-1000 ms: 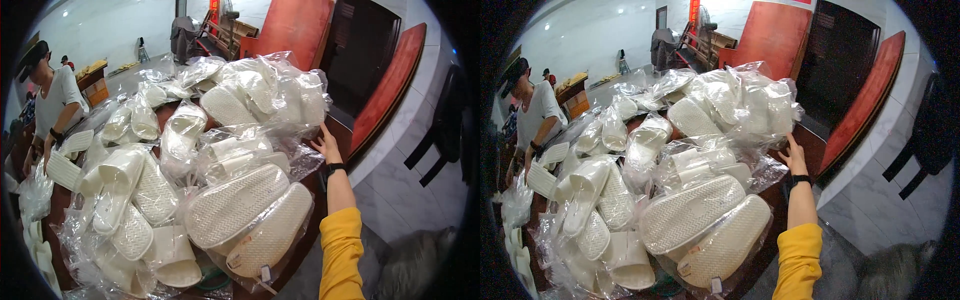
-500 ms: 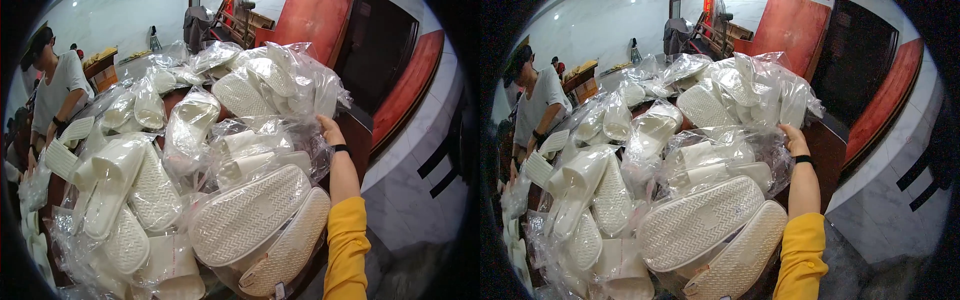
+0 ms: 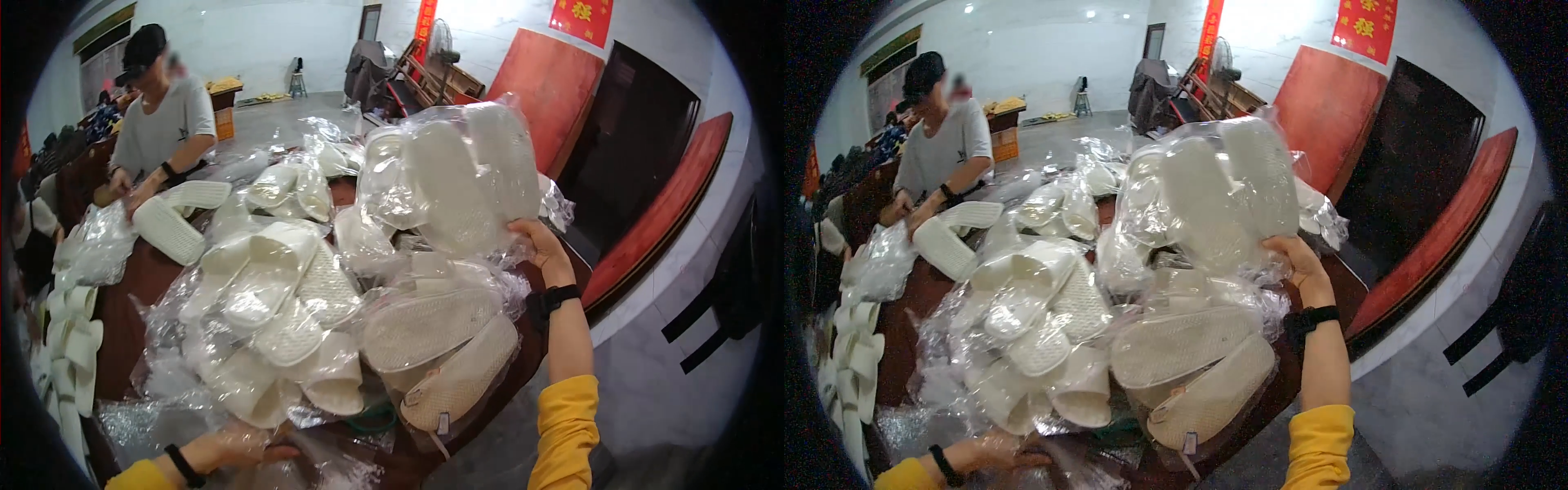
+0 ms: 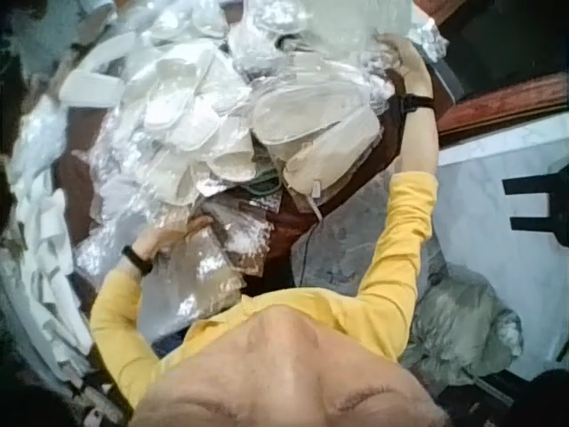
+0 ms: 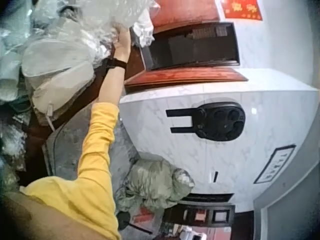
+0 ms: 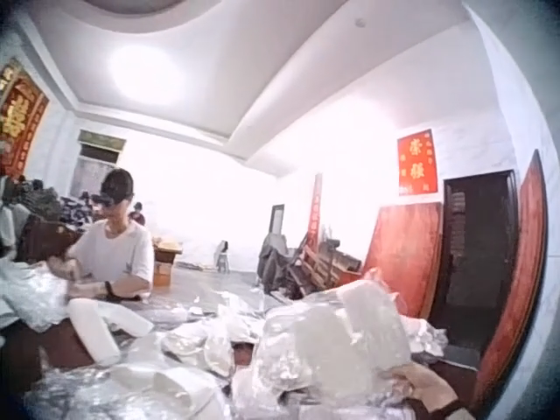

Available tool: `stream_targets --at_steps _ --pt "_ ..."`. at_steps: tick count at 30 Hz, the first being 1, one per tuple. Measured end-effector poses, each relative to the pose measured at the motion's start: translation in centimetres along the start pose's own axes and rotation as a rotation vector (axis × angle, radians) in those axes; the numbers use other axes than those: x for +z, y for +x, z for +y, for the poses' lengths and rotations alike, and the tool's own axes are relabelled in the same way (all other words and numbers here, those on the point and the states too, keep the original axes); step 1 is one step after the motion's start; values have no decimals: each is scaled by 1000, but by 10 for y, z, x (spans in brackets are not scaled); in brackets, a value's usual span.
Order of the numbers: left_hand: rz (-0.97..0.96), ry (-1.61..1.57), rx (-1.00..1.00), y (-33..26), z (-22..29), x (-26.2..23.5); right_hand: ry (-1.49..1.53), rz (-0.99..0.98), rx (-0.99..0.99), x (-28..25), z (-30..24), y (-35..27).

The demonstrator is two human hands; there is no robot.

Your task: Packaging white slippers into clear plastic bags at a factory workbench.

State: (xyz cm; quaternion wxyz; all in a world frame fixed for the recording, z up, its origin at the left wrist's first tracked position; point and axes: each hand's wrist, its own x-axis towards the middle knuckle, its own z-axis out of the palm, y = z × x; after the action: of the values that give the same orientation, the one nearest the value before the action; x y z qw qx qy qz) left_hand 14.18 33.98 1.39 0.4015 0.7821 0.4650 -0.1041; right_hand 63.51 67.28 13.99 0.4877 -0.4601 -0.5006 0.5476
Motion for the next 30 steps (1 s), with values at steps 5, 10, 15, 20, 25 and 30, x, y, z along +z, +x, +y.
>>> stream_targets --at_steps 5,10,15,20,25,30 --pt "420 -33 264 9 5 6 -406 -131 -84 98 -45 -76" --pt "612 245 310 -5 6 -1 -805 -369 -515 216 -44 -202" --pt "472 34 191 -63 18 -17 -1276 -397 -914 292 -12 -311" --pt "507 -91 340 -90 -38 -45 -815 -236 -740 276 52 -282" --pt "810 147 435 -161 -20 -24 -748 -128 -761 306 66 -289" --pt "803 572 117 -220 -21 57 -603 -235 -662 297 77 -279"
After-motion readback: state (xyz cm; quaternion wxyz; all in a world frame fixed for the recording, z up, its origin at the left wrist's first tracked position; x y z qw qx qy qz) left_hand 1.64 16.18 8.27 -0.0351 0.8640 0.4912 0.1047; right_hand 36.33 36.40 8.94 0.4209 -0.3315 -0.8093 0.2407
